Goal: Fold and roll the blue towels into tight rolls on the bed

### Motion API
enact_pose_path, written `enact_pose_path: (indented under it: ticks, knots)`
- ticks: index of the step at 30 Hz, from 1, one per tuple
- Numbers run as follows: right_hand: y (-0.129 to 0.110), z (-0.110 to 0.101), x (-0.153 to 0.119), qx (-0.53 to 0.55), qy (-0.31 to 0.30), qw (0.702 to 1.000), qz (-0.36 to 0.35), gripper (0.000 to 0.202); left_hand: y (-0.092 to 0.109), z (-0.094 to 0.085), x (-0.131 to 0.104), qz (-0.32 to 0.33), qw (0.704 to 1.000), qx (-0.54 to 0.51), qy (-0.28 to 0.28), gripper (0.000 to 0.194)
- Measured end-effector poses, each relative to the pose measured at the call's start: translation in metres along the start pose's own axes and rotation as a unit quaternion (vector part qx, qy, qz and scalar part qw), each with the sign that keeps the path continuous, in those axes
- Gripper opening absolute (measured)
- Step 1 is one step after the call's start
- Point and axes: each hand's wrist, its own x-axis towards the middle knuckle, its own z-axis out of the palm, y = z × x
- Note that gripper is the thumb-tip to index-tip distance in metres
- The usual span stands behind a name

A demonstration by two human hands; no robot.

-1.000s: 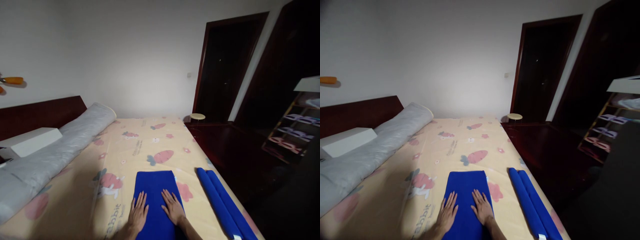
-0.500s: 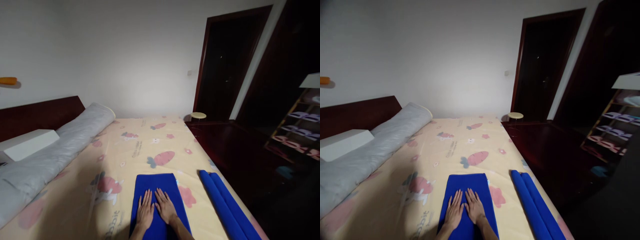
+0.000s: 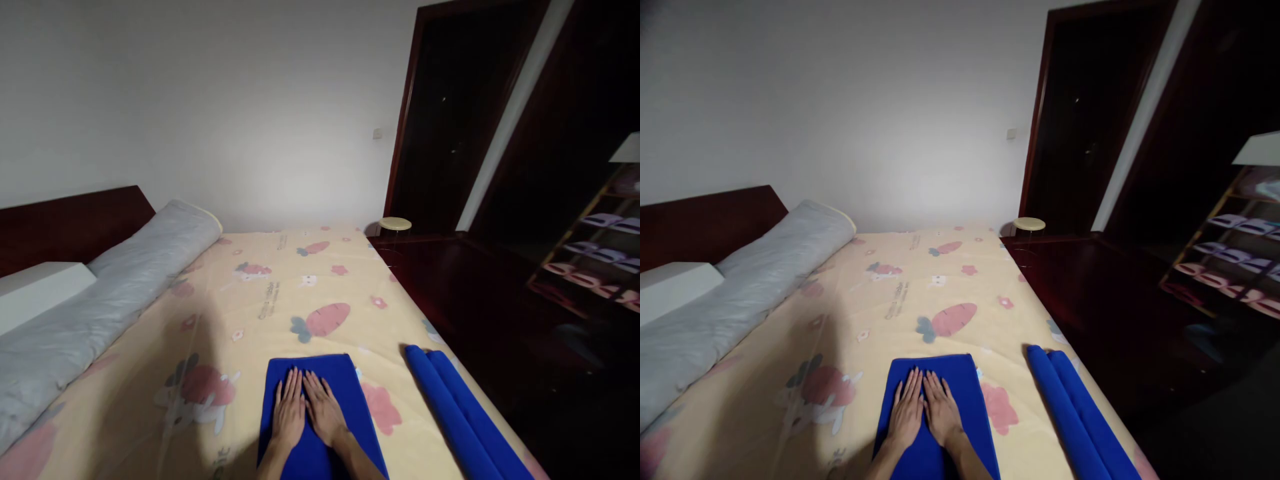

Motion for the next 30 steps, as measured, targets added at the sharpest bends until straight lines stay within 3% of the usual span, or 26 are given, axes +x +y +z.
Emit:
enact_pose_path:
  ticks: [2,4,7,9,13,16,18,21,23,26,28,30]
  knots:
    - [0.007,-0.002,0.014,0.010,-0.027,0.999,0.019,0.057,-0.008,0.000,0.015,-0.002,0.999,-0.016,-0.043,0.053]
    - [0.029,-0.008,0.018,0.004,-0.026,0.997,0.071,0.060,-0.026,-0.002,0.023,-0.014,0.997,-0.023,-0.066,0.052]
    - [0.069,-0.018,0.009,-0.024,0.018,0.988,0.148,0.062,-0.053,-0.006,0.025,-0.054,0.996,-0.014,-0.066,0.052]
    - [0.086,-0.021,0.001,-0.039,0.031,0.985,0.163,0.063,-0.063,-0.007,0.023,-0.073,0.995,-0.010,-0.061,0.054]
    - [0.093,-0.022,-0.003,-0.043,0.013,0.985,0.168,0.065,-0.062,-0.013,0.025,-0.087,0.993,-0.007,-0.085,0.055]
    - [0.093,-0.030,0.003,-0.026,-0.016,0.985,0.173,0.066,-0.059,-0.029,0.034,-0.096,0.986,0.000,-0.133,0.056]
    - [0.091,-0.040,0.005,-0.018,-0.019,0.984,0.178,0.067,-0.055,-0.041,0.037,-0.099,0.988,0.008,-0.120,0.055]
    - [0.072,-0.047,-0.004,-0.022,0.029,0.990,0.133,0.064,-0.037,-0.049,0.023,-0.092,0.996,0.010,-0.010,0.053]
    - [0.046,-0.040,-0.019,-0.020,0.057,0.997,0.051,0.061,-0.013,-0.040,0.000,-0.090,0.995,-0.007,0.039,0.055]
    - [0.000,-0.010,-0.055,-0.003,0.046,0.998,-0.048,0.060,0.034,-0.005,-0.051,-0.084,0.995,-0.043,0.018,0.060]
    - [-0.019,0.012,-0.084,0.008,0.037,0.997,-0.061,0.062,0.061,0.023,-0.089,-0.049,0.997,-0.062,-0.007,0.065]
    - [-0.021,0.028,-0.114,0.012,0.032,0.999,-0.042,0.060,0.079,0.044,-0.123,-0.010,0.998,-0.065,-0.020,0.071]
